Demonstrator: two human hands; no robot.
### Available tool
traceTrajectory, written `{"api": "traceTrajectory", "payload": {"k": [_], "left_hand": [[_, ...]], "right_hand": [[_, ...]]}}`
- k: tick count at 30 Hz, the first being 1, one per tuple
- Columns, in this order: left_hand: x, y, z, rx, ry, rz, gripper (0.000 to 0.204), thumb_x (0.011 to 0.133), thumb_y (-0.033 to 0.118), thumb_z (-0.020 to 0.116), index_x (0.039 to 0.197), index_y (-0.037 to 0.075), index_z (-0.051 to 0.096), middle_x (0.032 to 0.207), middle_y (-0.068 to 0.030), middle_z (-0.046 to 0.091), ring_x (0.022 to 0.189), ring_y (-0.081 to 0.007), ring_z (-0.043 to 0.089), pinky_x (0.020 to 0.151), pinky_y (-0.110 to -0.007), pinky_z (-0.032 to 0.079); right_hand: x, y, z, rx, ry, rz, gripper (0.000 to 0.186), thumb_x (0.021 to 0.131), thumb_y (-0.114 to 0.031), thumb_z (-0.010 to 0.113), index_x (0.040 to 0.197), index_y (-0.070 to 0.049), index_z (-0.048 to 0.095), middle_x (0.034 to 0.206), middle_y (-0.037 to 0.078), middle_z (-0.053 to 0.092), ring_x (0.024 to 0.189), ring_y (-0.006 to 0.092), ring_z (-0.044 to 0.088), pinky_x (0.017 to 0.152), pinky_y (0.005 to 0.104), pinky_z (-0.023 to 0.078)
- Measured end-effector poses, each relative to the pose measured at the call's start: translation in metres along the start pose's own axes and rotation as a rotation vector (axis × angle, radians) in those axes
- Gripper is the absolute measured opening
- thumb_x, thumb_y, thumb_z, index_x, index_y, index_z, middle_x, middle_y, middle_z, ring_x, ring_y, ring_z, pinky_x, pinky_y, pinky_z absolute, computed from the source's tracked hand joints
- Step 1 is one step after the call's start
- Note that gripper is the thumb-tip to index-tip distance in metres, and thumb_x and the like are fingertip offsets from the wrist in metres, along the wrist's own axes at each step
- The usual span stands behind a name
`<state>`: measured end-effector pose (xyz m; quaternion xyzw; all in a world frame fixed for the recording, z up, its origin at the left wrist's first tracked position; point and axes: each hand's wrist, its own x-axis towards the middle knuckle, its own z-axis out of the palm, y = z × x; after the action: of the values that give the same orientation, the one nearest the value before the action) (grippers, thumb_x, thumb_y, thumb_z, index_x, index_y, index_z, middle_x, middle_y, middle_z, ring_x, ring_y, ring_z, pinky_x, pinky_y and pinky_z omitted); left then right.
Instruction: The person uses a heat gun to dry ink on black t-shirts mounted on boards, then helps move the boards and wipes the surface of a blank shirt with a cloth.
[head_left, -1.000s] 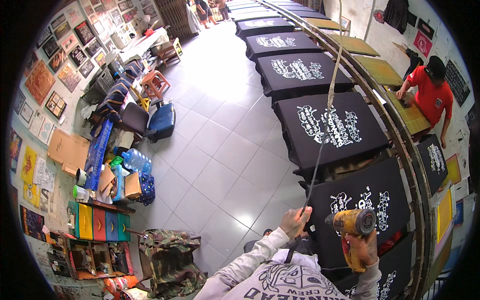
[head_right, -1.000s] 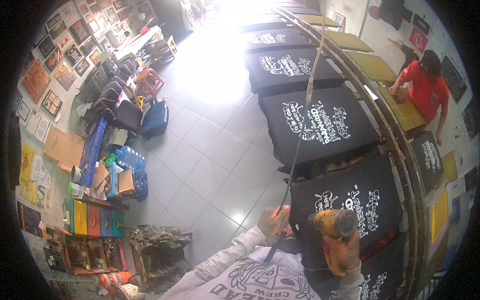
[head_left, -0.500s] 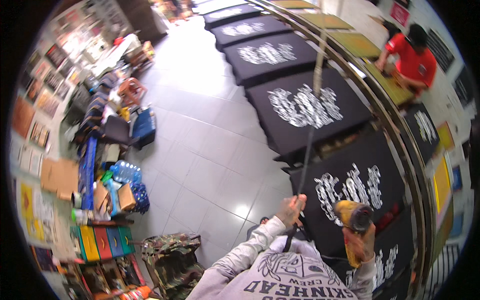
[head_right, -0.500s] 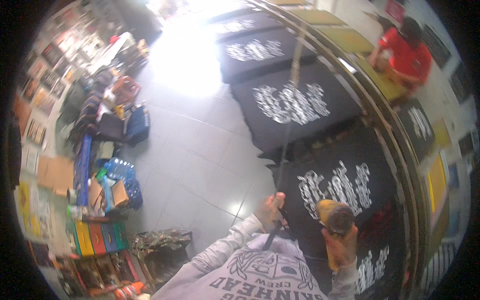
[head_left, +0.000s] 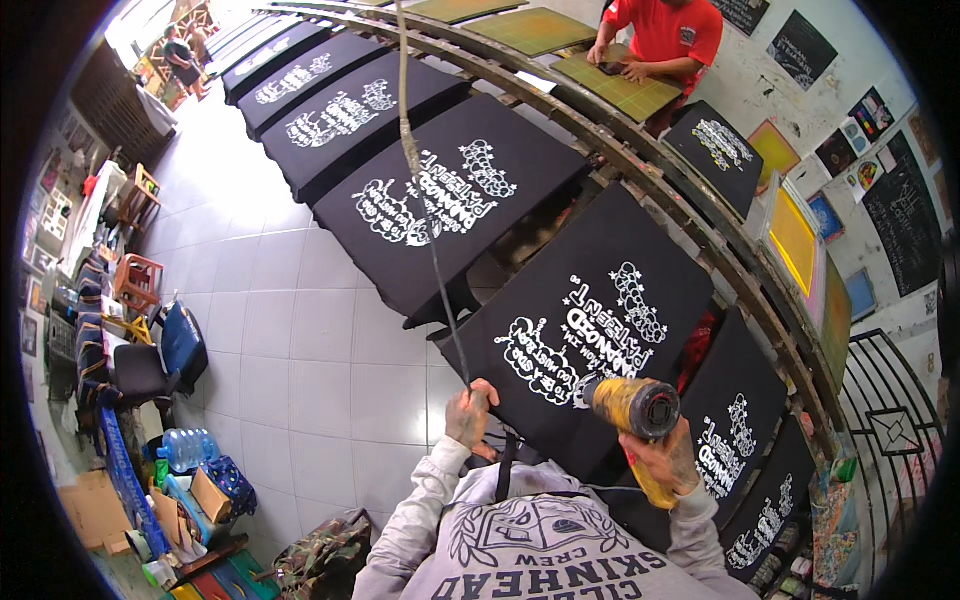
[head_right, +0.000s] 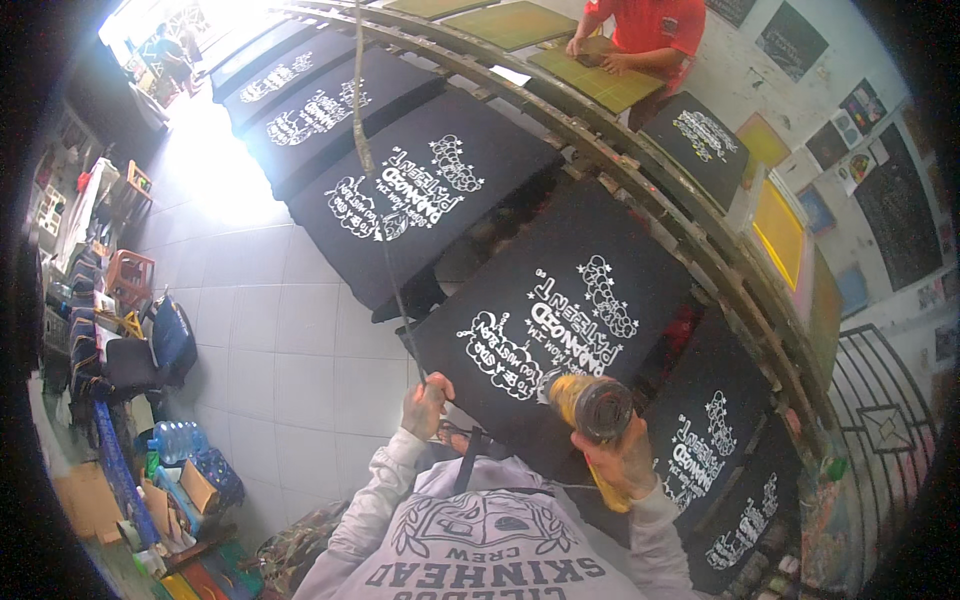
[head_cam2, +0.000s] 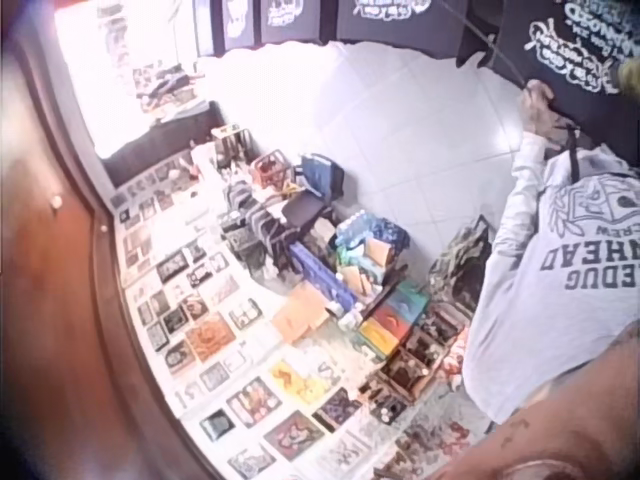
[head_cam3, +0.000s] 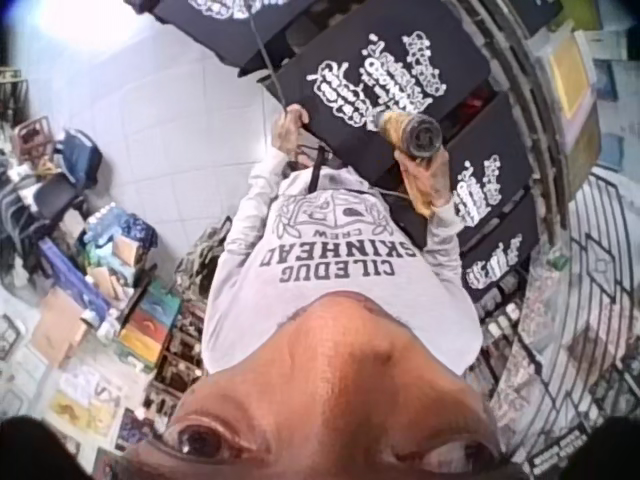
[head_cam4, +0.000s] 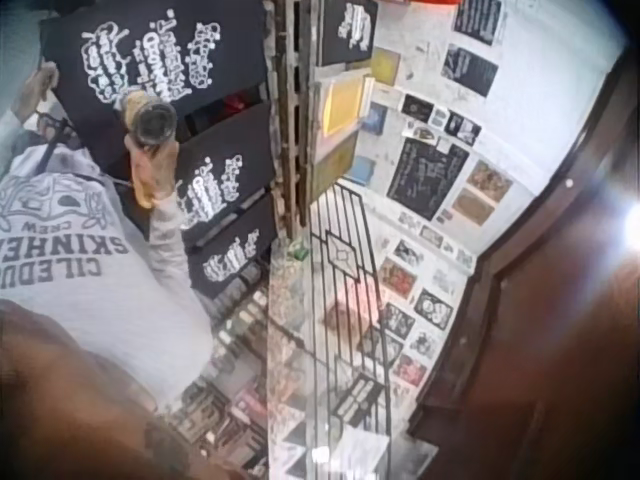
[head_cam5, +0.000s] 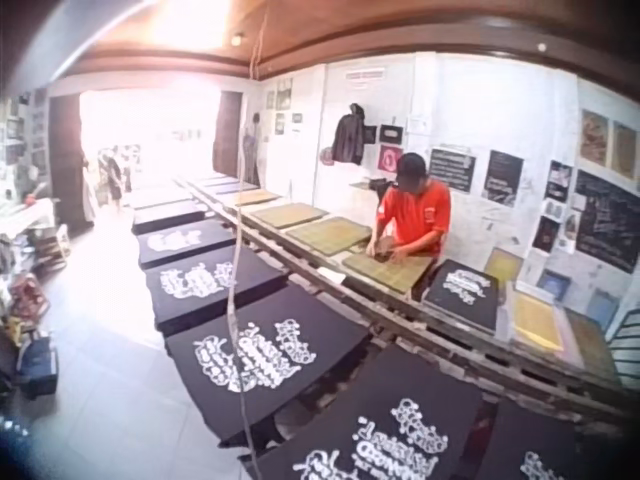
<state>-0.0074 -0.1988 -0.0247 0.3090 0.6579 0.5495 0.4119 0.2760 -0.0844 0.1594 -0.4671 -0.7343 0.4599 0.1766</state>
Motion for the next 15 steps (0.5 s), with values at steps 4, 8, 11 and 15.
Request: {"api": "traceTrajectory", "payload": {"k": [4, 8, 11, 15], "left_hand": [[0.002, -0.001, 0.000, -0.075, 0.025, -0.143, 0.031, 0.098, 0.029, 0.046, 0.087, 0.007, 0.065, 0.067, 0.0030, 0.047, 0.060, -0.0067, 0.044, 0.054, -0.025, 0.041], [0.009, 0.008, 0.003, 0.036, 0.042, -0.102, 0.026, 0.091, 0.020, 0.043, 0.086, 0.006, 0.064, 0.065, 0.0019, 0.049, 0.059, -0.0076, 0.045, 0.055, -0.026, 0.040], [0.009, -0.001, 0.002, 0.216, 0.040, 0.014, 0.027, 0.091, 0.021, 0.043, 0.082, 0.005, 0.063, 0.065, -0.0001, 0.054, 0.060, -0.0089, 0.049, 0.057, -0.027, 0.040], [0.010, -0.016, 0.003, 0.316, 0.127, -0.064, 0.021, 0.087, 0.014, 0.046, 0.081, 0.007, 0.065, 0.070, -0.0030, 0.061, 0.068, -0.0173, 0.058, 0.070, -0.033, 0.045]], "right_hand": [[-0.006, -0.002, -0.006, 0.060, -0.040, 0.027, 0.070, 0.075, -0.008, 0.083, 0.137, -0.003, 0.053, 0.116, 0.011, 0.071, 0.106, 0.0171, 0.067, 0.095, 0.0352, 0.052], [-0.004, 0.026, -0.024, 0.073, -0.245, 0.073, 0.071, 0.075, -0.008, 0.084, 0.137, 0.000, 0.052, 0.118, 0.011, 0.071, 0.109, 0.0168, 0.067, 0.097, 0.0348, 0.052], [0.000, 0.010, -0.015, 0.050, 0.087, 0.027, 0.067, 0.075, -0.008, 0.084, 0.135, 0.001, 0.054, 0.116, 0.012, 0.071, 0.106, 0.0184, 0.068, 0.096, 0.0347, 0.052], [0.001, 0.034, -0.034, 0.072, -0.109, -0.023, 0.070, 0.077, -0.007, 0.082, 0.138, -0.001, 0.050, 0.114, 0.013, 0.072, 0.103, 0.0200, 0.069, 0.093, 0.0350, 0.053]]}}
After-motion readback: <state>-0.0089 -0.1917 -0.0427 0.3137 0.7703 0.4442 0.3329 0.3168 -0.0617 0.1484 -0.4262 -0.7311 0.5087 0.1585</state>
